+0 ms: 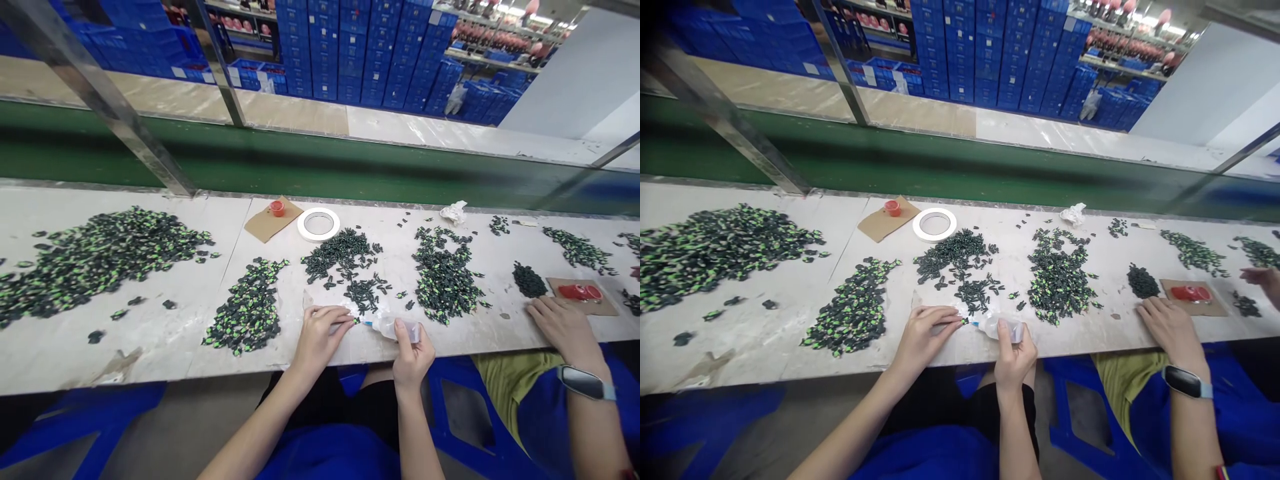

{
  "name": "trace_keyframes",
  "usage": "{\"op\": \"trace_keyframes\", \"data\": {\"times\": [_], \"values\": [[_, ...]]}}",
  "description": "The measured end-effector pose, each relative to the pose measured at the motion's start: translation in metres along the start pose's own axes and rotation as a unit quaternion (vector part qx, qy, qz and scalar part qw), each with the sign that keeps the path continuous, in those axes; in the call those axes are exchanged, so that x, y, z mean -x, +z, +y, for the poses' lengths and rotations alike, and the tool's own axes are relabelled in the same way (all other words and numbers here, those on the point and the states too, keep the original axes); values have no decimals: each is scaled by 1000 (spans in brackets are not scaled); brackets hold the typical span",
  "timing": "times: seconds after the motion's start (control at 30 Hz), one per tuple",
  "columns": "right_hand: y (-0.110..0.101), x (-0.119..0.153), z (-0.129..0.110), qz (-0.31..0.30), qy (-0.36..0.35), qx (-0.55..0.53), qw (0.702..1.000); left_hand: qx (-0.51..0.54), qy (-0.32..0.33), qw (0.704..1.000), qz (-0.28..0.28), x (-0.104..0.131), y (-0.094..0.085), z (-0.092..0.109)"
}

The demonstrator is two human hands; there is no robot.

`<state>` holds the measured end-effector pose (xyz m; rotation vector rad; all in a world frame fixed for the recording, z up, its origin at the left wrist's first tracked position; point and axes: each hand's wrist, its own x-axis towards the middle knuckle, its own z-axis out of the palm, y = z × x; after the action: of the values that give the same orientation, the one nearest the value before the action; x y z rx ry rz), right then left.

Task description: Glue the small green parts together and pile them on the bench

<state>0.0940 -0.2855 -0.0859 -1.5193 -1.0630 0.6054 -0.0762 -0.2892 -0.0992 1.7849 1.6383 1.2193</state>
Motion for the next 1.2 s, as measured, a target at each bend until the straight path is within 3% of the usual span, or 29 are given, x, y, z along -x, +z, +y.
{"op": "trace_keyframes", "data": {"times": [0.17, 0.33, 0.43, 0.6, 0.73, 0.83, 0.97, 1.1, 1.13, 1.2], "values": [[-3, -8, 5, 37, 14, -97, 995, 20, -18, 1000, -14, -1, -1, -1], [0, -18, 4, -5, 3, -122, 993, 49, -25, 998, -27, -2, -7, 1], [3, -21, 0, -23, -14, -58, 998, 39, -29, 999, -14, -9, -16, 1], [8, -24, 0, 11, -98, 98, 990, -110, -37, 991, 63, -29, -21, -6], [12, -30, -1, 62, -185, 177, 965, -159, -37, 985, 51, -37, -15, -17], [17, -35, -1, 80, -211, 214, 950, -159, -34, 986, 36, -37, -12, -21], [16, -34, -3, 71, -202, 218, 952, -127, -26, 990, 54, -33, -15, -16], [9, -11, -7, 111, -230, 144, 956, -11, -25, 997, 66, -28, -15, -5], [8, -3, -8, 101, -235, 116, 960, 26, -32, 997, 62, -27, -14, -1], [11, 11, -10, 19, -215, 56, 975, 95, -57, 993, 49, -24, -11, 8]]}}
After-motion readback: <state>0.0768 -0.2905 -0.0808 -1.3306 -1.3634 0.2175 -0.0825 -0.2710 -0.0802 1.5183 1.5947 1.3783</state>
